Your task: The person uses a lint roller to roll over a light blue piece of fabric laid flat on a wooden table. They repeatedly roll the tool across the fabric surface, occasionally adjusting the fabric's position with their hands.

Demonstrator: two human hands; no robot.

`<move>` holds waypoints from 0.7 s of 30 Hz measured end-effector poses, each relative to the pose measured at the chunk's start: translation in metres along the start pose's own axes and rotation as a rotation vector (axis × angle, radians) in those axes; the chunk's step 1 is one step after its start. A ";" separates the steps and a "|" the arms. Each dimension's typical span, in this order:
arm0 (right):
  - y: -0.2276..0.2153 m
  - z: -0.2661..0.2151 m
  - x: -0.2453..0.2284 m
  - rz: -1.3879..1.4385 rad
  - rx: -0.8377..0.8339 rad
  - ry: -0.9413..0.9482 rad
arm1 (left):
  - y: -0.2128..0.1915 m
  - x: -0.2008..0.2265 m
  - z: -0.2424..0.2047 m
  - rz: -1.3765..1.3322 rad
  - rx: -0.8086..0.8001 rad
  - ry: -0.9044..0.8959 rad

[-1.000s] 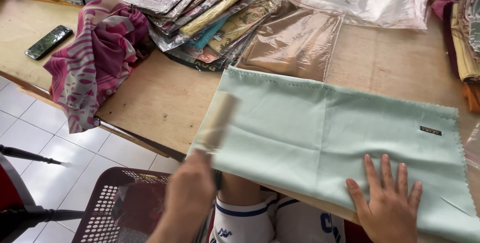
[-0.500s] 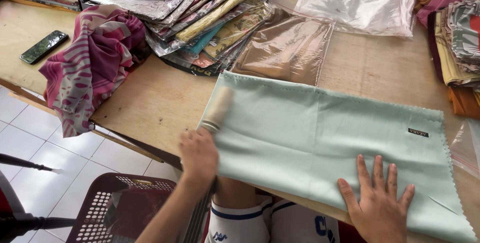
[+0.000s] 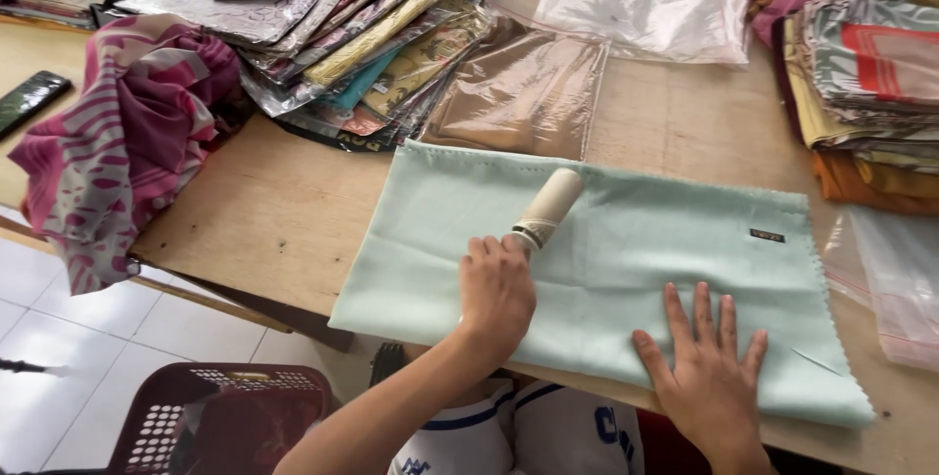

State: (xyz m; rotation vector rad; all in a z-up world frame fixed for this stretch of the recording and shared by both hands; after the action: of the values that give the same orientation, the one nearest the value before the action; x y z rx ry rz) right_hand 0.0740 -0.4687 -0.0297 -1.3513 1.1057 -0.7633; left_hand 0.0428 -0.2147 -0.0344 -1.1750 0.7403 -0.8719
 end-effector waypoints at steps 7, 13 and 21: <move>-0.002 -0.002 -0.001 0.002 0.019 -0.012 | 0.055 -0.081 0.041 0.183 -0.050 -0.262; -0.001 -0.001 -0.001 -0.002 -0.001 -0.005 | 0.007 -0.199 0.037 0.198 -0.248 -0.561; -0.022 -0.030 -0.014 0.250 0.761 -0.405 | -0.035 -0.137 0.009 -0.633 -0.078 -0.167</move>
State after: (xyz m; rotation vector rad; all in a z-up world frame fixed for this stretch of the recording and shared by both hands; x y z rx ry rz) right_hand 0.0450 -0.4691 -0.0023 -0.6579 0.5493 -0.5966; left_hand -0.0218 -0.0955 0.0072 -1.5653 0.2590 -1.2502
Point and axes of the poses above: each hand's wrist, its own z-axis towards the middle knuckle, its own y-axis out of the palm, x = y × z, the point moved 4 cm from there along z, towards the middle knuckle, and after that the axes turned 4 degrees about -y, right-handed, at the moved point
